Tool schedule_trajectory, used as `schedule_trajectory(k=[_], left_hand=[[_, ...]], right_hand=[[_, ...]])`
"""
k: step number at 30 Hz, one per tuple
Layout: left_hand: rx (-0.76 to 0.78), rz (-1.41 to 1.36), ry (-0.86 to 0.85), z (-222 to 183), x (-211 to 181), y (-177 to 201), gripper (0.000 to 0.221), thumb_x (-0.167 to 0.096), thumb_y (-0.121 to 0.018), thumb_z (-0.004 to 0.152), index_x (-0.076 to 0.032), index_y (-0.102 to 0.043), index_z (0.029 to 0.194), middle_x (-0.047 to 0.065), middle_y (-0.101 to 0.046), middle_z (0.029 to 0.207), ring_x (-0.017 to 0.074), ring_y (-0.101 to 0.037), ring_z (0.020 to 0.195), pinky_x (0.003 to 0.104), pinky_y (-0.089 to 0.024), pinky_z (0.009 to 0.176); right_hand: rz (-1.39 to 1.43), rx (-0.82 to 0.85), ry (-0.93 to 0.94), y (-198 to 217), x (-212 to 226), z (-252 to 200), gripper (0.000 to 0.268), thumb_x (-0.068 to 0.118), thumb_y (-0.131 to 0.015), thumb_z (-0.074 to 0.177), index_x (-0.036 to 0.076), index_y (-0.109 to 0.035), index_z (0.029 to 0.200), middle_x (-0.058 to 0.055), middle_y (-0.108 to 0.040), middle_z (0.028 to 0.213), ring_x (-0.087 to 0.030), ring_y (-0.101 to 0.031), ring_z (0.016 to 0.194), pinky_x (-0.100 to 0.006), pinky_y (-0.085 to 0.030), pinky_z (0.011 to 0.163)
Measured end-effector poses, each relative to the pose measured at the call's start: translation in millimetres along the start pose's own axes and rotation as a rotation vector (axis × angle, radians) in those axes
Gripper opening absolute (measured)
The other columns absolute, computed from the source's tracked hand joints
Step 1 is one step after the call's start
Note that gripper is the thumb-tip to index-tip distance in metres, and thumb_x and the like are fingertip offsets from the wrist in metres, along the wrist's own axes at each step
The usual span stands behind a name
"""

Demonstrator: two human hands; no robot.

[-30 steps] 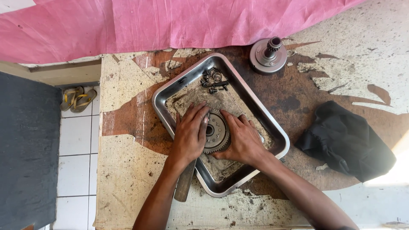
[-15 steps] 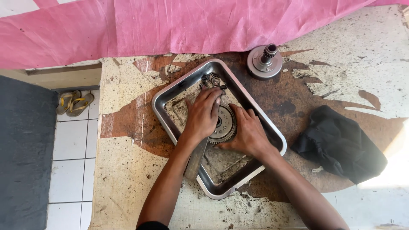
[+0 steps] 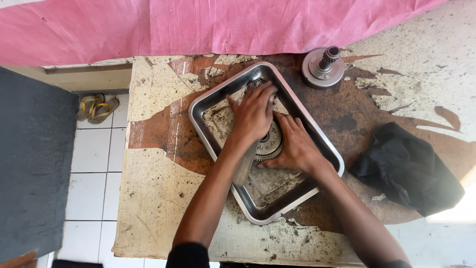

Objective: Cleaning and inspecting a gear assembly in a metal tray on a workbench.

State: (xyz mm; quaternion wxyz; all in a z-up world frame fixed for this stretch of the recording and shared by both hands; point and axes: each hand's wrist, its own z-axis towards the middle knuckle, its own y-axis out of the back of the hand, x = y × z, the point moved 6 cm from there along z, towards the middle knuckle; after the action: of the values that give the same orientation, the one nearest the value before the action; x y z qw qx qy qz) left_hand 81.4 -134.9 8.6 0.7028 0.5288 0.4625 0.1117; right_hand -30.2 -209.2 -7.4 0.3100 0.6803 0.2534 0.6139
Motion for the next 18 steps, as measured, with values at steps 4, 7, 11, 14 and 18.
schedule_trajectory(k=[4, 7, 11, 14, 18], left_hand=[[0.01, 0.024, -0.023, 21.4, 25.4, -36.4, 0.038, -0.035, -0.037, 0.107, -0.034, -0.053, 0.141, -0.006, -0.051, 0.152, 0.0373, -0.046, 0.143, 0.095, -0.014, 0.098], [0.046, 0.006, -0.016, -21.8, 20.4, -8.9, 0.039, -0.028, -0.037, 0.106, -0.029, -0.054, 0.142, 0.001, -0.051, 0.152, 0.0385, -0.042, 0.145, 0.092, -0.015, 0.102], [0.098, -0.061, 0.018, -73.1, 12.9, 24.0, 0.043, -0.026, -0.032, 0.107, -0.021, -0.053, 0.144, 0.008, -0.05, 0.154, 0.0447, -0.035, 0.147, 0.091, -0.008, 0.104], [0.106, -0.075, -0.004, -68.5, 14.0, 22.1, 0.044, -0.027, -0.031, 0.108, -0.019, -0.051, 0.146, 0.01, -0.048, 0.156, 0.0463, -0.032, 0.147, 0.091, -0.005, 0.104], [0.102, -0.05, -0.043, -30.0, -1.2, 18.6, 0.044, -0.027, -0.033, 0.108, -0.022, -0.05, 0.148, 0.009, -0.048, 0.156, 0.045, -0.035, 0.147, 0.091, -0.006, 0.104]], right_hand=[[0.007, 0.072, -0.051, 9.2, 2.7, -2.8, 0.138, 0.053, -0.099, 0.042, 0.001, -0.037, 0.153, -0.022, -0.049, 0.148, -0.044, -0.046, 0.136, -0.061, -0.027, 0.119], [0.042, 0.046, -0.008, 8.5, 6.8, -6.4, 0.134, 0.049, -0.097, 0.043, 0.005, -0.037, 0.154, -0.02, -0.052, 0.143, -0.045, -0.053, 0.124, -0.052, -0.04, 0.107], [0.044, 0.026, -0.028, 2.1, -1.7, -2.2, 0.141, 0.057, -0.096, 0.04, 0.009, -0.033, 0.157, -0.017, -0.053, 0.142, -0.044, -0.054, 0.119, -0.053, -0.045, 0.102], [0.023, 0.02, -0.061, 1.7, -0.5, -2.0, 0.141, 0.058, -0.096, 0.04, 0.01, -0.034, 0.157, -0.016, -0.055, 0.138, -0.041, -0.054, 0.116, -0.05, -0.047, 0.1], [0.025, 0.02, -0.064, -2.2, -3.2, -4.0, 0.14, 0.059, -0.097, 0.041, 0.009, -0.035, 0.157, -0.016, -0.054, 0.138, -0.041, -0.054, 0.117, -0.047, -0.045, 0.102]])
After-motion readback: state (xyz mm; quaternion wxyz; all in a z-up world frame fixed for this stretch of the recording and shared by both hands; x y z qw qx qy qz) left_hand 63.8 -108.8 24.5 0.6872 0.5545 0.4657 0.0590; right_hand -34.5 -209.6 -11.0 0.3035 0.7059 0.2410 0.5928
